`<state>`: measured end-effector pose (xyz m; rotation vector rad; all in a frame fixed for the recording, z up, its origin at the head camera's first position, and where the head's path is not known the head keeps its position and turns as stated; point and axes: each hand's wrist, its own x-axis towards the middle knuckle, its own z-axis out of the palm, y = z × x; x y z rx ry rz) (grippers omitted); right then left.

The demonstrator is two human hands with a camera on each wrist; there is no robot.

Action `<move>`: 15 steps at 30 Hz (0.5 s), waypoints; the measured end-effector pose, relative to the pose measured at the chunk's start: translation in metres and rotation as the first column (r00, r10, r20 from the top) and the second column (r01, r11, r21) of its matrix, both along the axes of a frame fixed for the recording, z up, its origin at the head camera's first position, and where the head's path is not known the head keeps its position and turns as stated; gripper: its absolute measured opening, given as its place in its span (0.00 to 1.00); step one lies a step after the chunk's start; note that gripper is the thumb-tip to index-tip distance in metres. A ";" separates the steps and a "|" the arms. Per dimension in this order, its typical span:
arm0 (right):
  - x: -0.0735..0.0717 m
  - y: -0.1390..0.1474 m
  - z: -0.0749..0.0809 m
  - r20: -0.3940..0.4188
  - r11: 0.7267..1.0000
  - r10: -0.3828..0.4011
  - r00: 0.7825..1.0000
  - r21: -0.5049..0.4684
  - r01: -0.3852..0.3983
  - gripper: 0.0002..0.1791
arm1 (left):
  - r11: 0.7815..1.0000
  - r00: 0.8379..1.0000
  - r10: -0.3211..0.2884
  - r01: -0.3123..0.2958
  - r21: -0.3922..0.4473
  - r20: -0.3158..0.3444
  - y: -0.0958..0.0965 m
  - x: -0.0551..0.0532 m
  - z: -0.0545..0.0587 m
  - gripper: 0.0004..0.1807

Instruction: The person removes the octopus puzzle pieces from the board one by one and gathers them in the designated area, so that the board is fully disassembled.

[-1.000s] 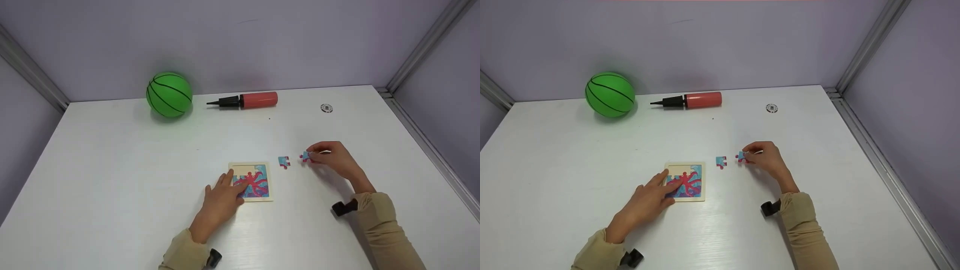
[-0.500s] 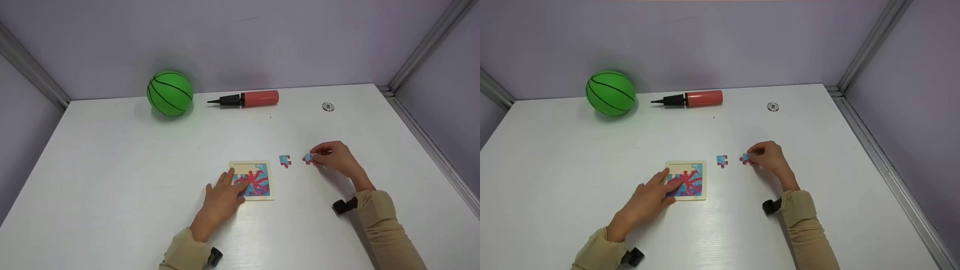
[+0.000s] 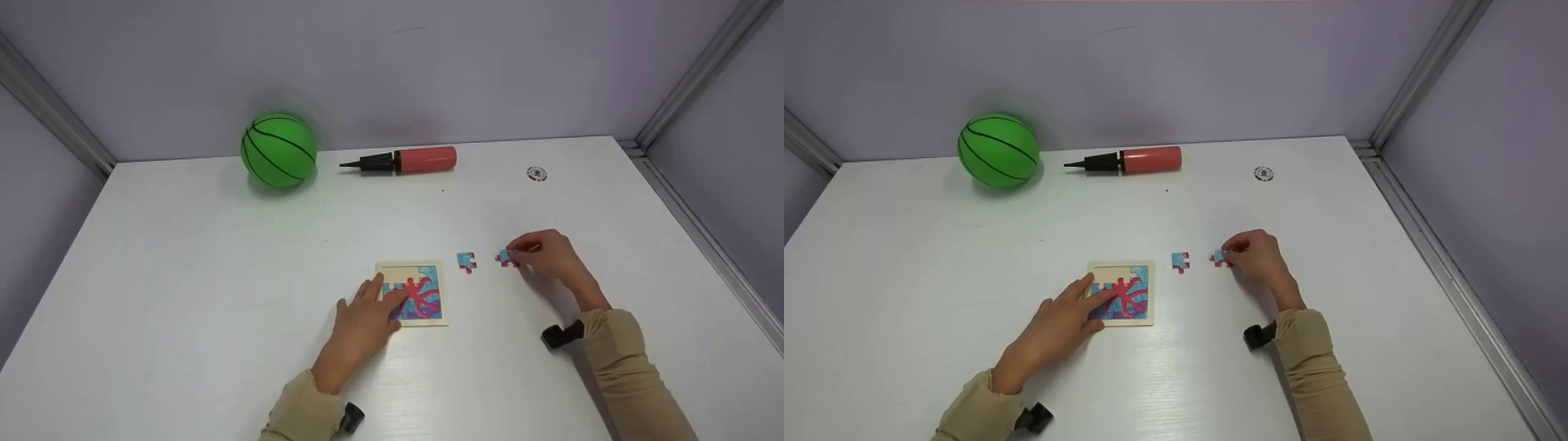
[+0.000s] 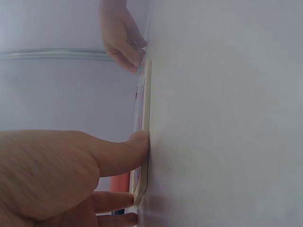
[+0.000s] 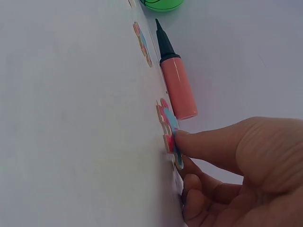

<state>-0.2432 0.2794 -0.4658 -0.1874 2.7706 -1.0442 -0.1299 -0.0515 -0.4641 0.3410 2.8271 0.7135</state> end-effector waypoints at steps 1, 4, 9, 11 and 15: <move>0.000 0.000 0.000 -0.005 1.000 0.002 1.000 -0.003 -0.002 0.11 | 1.000 1.000 -0.003 0.003 -0.004 -0.003 0.000 0.000 0.000 0.28; 0.000 0.000 -0.001 -0.013 1.000 0.001 1.000 -0.006 -0.001 0.10 | 1.000 1.000 -0.003 0.003 -0.012 -0.005 0.001 0.000 0.000 0.28; 0.001 -0.002 -0.001 -0.009 1.000 -0.012 1.000 -0.017 0.011 0.10 | 0.999 1.000 -0.009 0.009 -0.044 -0.009 0.003 0.000 -0.001 0.27; 0.001 -0.002 0.000 -0.009 1.000 -0.017 1.000 -0.025 0.017 0.10 | 0.998 1.000 -0.019 0.018 -0.063 -0.008 0.003 -0.001 -0.001 0.26; 0.003 -0.004 0.002 -0.014 0.999 -0.039 0.999 -0.037 0.039 0.12 | 0.996 0.999 -0.035 0.034 -0.083 -0.010 0.003 -0.001 0.000 0.26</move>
